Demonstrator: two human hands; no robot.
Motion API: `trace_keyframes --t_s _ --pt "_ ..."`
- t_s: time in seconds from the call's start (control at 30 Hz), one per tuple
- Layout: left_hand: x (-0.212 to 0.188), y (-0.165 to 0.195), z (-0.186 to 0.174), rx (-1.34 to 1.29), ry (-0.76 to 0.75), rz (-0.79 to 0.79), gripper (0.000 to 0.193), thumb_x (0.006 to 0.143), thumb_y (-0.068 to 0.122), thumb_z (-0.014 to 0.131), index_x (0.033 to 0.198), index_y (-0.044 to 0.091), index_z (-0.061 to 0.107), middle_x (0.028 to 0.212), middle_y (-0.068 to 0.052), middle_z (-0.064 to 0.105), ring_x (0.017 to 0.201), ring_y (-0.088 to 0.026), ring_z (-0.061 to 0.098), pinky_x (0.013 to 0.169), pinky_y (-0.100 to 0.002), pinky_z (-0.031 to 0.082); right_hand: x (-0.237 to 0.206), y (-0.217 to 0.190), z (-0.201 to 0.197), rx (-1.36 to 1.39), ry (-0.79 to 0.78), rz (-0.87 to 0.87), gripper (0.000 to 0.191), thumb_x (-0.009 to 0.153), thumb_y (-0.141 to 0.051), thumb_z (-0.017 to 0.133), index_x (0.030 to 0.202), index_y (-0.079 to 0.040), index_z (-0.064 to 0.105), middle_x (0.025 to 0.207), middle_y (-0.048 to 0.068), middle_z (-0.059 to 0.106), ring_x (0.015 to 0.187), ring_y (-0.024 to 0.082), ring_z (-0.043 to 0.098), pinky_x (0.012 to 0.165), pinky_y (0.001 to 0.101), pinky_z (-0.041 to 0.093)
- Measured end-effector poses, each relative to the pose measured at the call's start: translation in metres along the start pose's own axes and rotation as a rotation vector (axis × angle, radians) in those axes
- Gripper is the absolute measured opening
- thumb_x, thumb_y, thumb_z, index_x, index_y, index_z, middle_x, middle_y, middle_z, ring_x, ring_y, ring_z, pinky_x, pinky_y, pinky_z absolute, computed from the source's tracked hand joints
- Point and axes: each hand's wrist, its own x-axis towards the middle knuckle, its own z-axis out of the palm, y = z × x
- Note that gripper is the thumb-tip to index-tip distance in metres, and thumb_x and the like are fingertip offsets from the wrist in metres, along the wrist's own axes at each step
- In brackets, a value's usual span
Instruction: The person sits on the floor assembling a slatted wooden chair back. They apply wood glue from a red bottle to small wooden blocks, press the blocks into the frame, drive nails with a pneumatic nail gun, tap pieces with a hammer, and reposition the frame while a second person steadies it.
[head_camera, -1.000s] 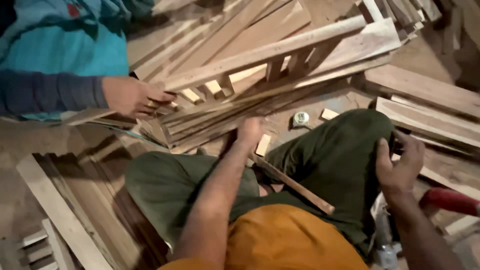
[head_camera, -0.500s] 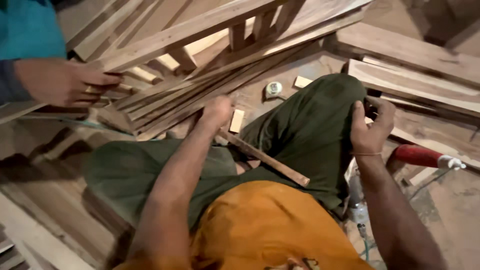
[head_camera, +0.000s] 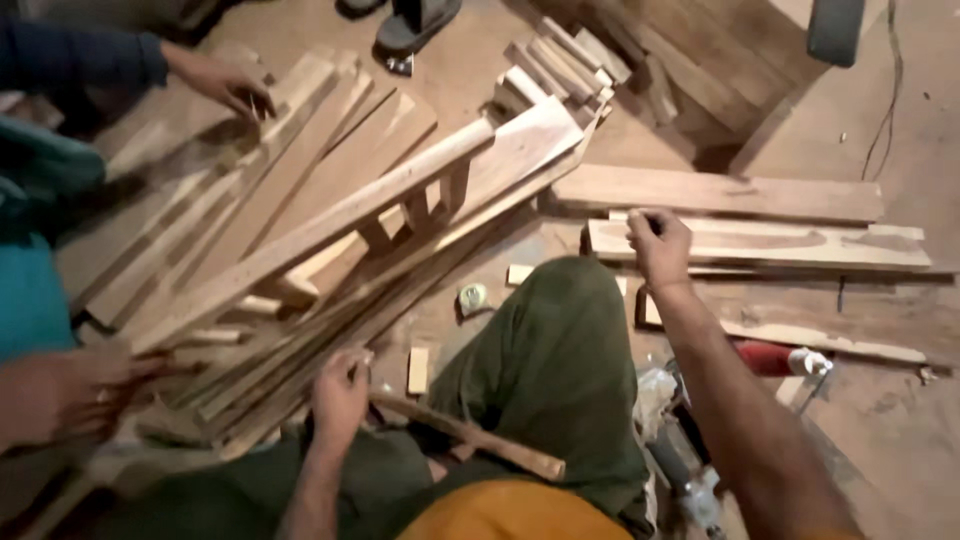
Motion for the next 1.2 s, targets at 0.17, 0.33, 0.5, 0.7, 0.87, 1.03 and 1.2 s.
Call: trace_keyframes --t_s 0.17,0.33,0.5,0.7,0.87,1.03,1.2 --pt "0.003 0.009 -0.003 0.071 0.023 -0.055 0.013 0.089 0.011 0.069 0.098 0.003 0.076 0.105 -0.015 0.075 0.099 -0.034 0.073 0.088 -0.041 0.056 0.076 -0.034 0.036 -0.211 -0.004 -0.114 0.028 0.093 -0.025 0.074 0.098 0.003 0.075 0.081 0.010 0.074 0.073 0.013 0.068 0.068 0.0298 0.055" --pt "-0.009 0.017 -0.019 0.098 0.050 -0.309 0.014 0.080 0.012 0.081 0.084 0.002 0.072 0.094 -0.014 0.073 0.087 -0.032 0.072 0.073 -0.040 0.059 0.148 -0.046 0.081 -0.438 0.026 -0.252 0.026 0.086 -0.028 0.079 0.095 -0.003 0.079 0.088 0.015 0.077 0.079 0.024 0.074 0.075 0.0375 0.057" --pt "-0.020 0.027 -0.033 -0.143 0.038 -0.351 0.013 0.087 0.012 0.077 0.096 0.002 0.075 0.096 -0.014 0.077 0.087 -0.032 0.075 0.077 -0.039 0.060 0.193 -0.043 0.118 -0.702 0.047 -0.265 0.028 0.090 -0.026 0.075 0.106 -0.002 0.074 0.096 0.019 0.073 0.086 0.031 0.070 0.077 0.0450 0.056" --pt "-0.025 0.052 -0.034 -0.096 0.068 -0.323 0.022 0.092 0.014 0.071 0.111 0.005 0.074 0.107 -0.015 0.073 0.095 -0.030 0.074 0.079 -0.038 0.060 0.223 -0.048 0.153 -0.901 -0.170 -0.224 0.034 0.097 -0.025 0.071 0.117 0.002 0.067 0.103 0.023 0.068 0.092 0.035 0.066 0.081 0.0510 0.056" --pt "-0.021 0.063 -0.028 -0.125 0.049 -0.393 0.018 0.088 0.016 0.073 0.104 0.006 0.074 0.095 -0.012 0.075 0.084 -0.027 0.076 0.072 -0.036 0.060 0.230 -0.043 0.157 -0.913 -0.217 -0.298 0.038 0.100 -0.026 0.068 0.125 0.002 0.065 0.114 0.021 0.067 0.103 0.035 0.066 0.089 0.0510 0.055" --pt "-0.020 0.065 -0.031 -0.058 0.061 -0.210 0.014 0.087 0.015 0.074 0.098 0.005 0.075 0.091 -0.013 0.074 0.081 -0.032 0.072 0.070 -0.038 0.056 0.238 -0.023 0.138 -0.679 -0.218 -0.248 0.042 0.111 -0.030 0.056 0.139 0.000 0.060 0.133 0.014 0.067 0.123 0.031 0.067 0.105 0.0480 0.055" --pt "-0.016 0.079 -0.039 -0.047 0.012 -0.278 0.021 0.096 0.021 0.075 0.092 0.001 0.072 0.085 -0.017 0.068 0.076 -0.033 0.068 0.068 -0.039 0.054 0.212 -0.019 0.079 0.593 -0.495 -0.103 0.046 0.122 -0.034 0.043 0.153 -0.002 0.056 0.152 0.008 0.066 0.143 0.027 0.068 0.121 0.0450 0.055"
